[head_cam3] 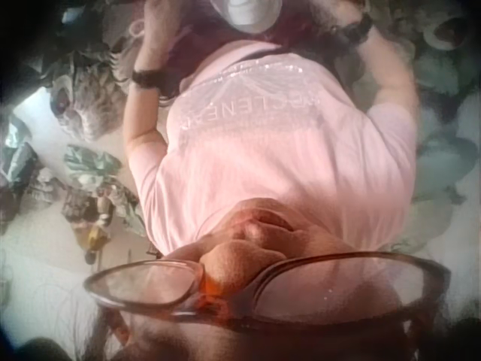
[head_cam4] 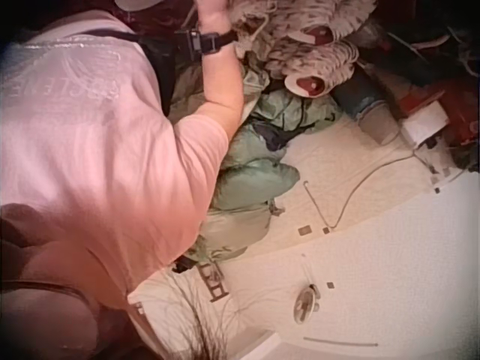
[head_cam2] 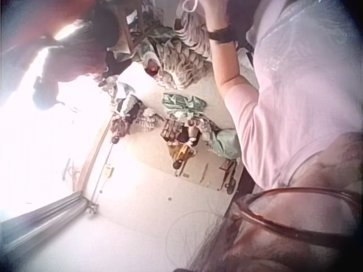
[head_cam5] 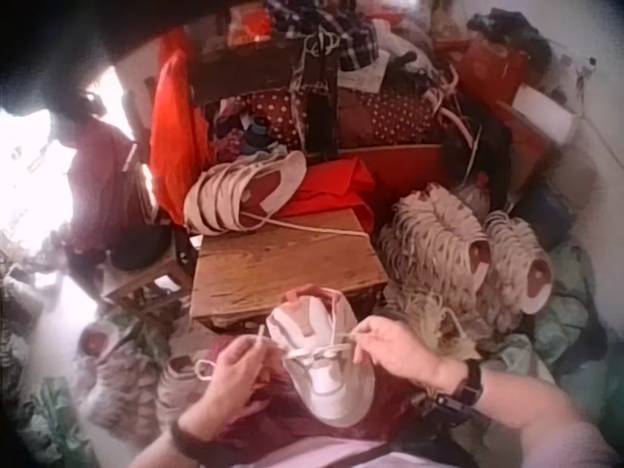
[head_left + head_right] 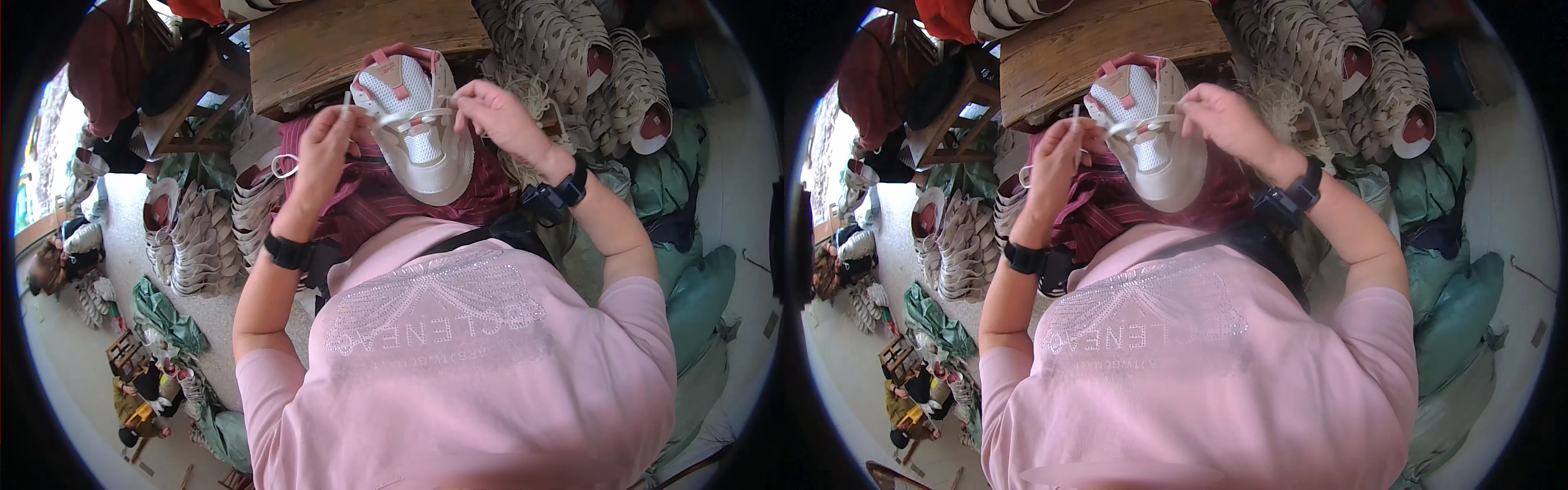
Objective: The recorder is lacing up a white and pink athletic shoe.
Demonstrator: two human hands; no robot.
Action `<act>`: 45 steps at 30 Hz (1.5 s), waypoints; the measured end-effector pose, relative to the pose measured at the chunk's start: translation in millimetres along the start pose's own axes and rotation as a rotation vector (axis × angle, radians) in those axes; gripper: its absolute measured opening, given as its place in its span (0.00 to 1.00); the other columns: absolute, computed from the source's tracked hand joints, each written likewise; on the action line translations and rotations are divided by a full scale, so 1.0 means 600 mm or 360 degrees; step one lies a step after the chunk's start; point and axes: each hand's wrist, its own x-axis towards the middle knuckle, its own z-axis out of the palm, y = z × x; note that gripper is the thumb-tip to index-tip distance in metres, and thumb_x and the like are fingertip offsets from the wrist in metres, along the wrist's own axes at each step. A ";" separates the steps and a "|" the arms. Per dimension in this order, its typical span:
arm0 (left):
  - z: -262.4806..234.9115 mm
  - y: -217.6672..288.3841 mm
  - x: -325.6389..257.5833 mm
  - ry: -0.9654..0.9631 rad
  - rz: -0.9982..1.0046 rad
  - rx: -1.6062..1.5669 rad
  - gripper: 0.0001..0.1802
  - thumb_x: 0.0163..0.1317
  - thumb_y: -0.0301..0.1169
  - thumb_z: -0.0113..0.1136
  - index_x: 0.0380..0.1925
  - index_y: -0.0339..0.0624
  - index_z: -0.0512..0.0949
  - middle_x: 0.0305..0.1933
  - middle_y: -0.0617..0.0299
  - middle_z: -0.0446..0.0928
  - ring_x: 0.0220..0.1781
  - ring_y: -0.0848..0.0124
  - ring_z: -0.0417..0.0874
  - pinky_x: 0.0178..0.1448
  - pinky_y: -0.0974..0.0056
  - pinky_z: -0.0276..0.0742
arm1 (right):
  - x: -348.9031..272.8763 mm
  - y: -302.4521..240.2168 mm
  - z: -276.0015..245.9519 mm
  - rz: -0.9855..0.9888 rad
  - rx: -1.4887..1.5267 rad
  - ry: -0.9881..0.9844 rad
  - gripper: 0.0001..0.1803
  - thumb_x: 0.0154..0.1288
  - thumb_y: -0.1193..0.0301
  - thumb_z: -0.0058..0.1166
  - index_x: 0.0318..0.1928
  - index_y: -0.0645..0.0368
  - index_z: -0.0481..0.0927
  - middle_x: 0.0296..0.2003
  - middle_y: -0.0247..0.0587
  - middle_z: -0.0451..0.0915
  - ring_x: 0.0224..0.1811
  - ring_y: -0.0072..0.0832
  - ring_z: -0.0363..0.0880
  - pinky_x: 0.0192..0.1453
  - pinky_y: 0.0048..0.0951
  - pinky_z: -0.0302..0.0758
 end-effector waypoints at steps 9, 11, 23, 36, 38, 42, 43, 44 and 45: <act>0.038 -0.020 -0.013 -0.0174 -0.0261 0.0104 0.15 0.73 0.37 0.51 0.38 0.37 0.80 0.27 0.71 0.75 0.25 0.85 0.68 0.28 0.77 0.64 | 0.007 -0.011 0.013 -0.0268 -0.0597 0.0092 0.10 0.69 0.68 0.55 0.32 0.62 0.78 0.24 0.20 0.72 0.27 0.09 0.65 0.30 0.17 0.64; 0.037 -0.022 -0.015 -0.0163 -0.0275 0.0128 0.16 0.72 0.36 0.52 0.36 0.34 0.80 0.27 0.70 0.75 0.27 0.84 0.70 0.30 0.76 0.66 | 0.010 -0.025 0.012 -0.0246 -0.0638 0.0101 0.10 0.68 0.68 0.56 0.32 0.61 0.78 0.23 0.21 0.72 0.26 0.09 0.65 0.29 0.18 0.64; 0.040 -0.022 -0.015 0.0004 -0.0182 0.0351 0.13 0.65 0.33 0.56 0.27 0.33 0.79 0.21 0.68 0.76 0.22 0.78 0.73 0.27 0.70 0.67 | 0.020 -0.040 0.036 -0.1242 -0.1941 0.0144 0.06 0.57 0.70 0.56 0.29 0.56 0.73 0.24 0.39 0.77 0.30 0.38 0.76 0.38 0.36 0.69; 0.042 0.073 0.020 -0.0118 0.1017 0.1981 0.13 0.51 0.29 0.64 0.39 0.45 0.78 0.48 0.60 0.72 0.53 0.56 0.72 0.55 0.52 0.70 | 0.045 -0.116 0.008 -0.1435 -0.2192 -0.0282 0.14 0.49 0.73 0.63 0.37 0.57 0.75 0.45 0.37 0.74 0.49 0.35 0.73 0.50 0.37 0.71; 0.021 0.080 0.048 -0.0664 0.1091 0.1980 0.17 0.49 0.29 0.66 0.41 0.45 0.77 0.47 0.60 0.72 0.52 0.57 0.71 0.56 0.54 0.70 | 0.066 -0.116 0.003 -0.1385 -0.2241 -0.0405 0.17 0.47 0.75 0.65 0.39 0.57 0.74 0.43 0.37 0.74 0.49 0.38 0.75 0.50 0.38 0.74; 0.019 0.080 0.065 -0.0812 0.1099 0.2168 0.17 0.51 0.36 0.67 0.42 0.48 0.79 0.44 0.62 0.75 0.51 0.58 0.70 0.56 0.54 0.68 | 0.084 -0.120 -0.005 -0.1187 -0.2147 -0.0774 0.15 0.48 0.74 0.63 0.38 0.58 0.74 0.41 0.40 0.74 0.42 0.42 0.79 0.42 0.41 0.77; 0.019 0.079 0.067 -0.0810 0.1102 0.2173 0.17 0.51 0.36 0.67 0.42 0.48 0.79 0.44 0.62 0.75 0.51 0.58 0.70 0.56 0.54 0.68 | 0.084 -0.116 -0.007 -0.1261 -0.2155 -0.0770 0.13 0.49 0.73 0.61 0.37 0.58 0.76 0.40 0.41 0.74 0.38 0.44 0.80 0.39 0.43 0.78; 0.018 0.077 0.069 -0.0799 0.1040 0.2095 0.14 0.52 0.37 0.66 0.39 0.47 0.80 0.42 0.62 0.75 0.51 0.59 0.70 0.56 0.54 0.67 | 0.083 -0.112 -0.009 -0.1265 -0.2157 -0.0767 0.13 0.49 0.73 0.61 0.37 0.58 0.76 0.40 0.41 0.74 0.38 0.44 0.80 0.39 0.43 0.78; 0.017 0.074 0.070 -0.0787 0.0978 0.2016 0.12 0.54 0.38 0.66 0.36 0.46 0.81 0.41 0.62 0.75 0.51 0.60 0.70 0.56 0.54 0.67 | 0.081 -0.108 -0.012 -0.1263 -0.2124 -0.0768 0.14 0.51 0.72 0.62 0.38 0.58 0.74 0.40 0.41 0.73 0.39 0.44 0.79 0.40 0.42 0.77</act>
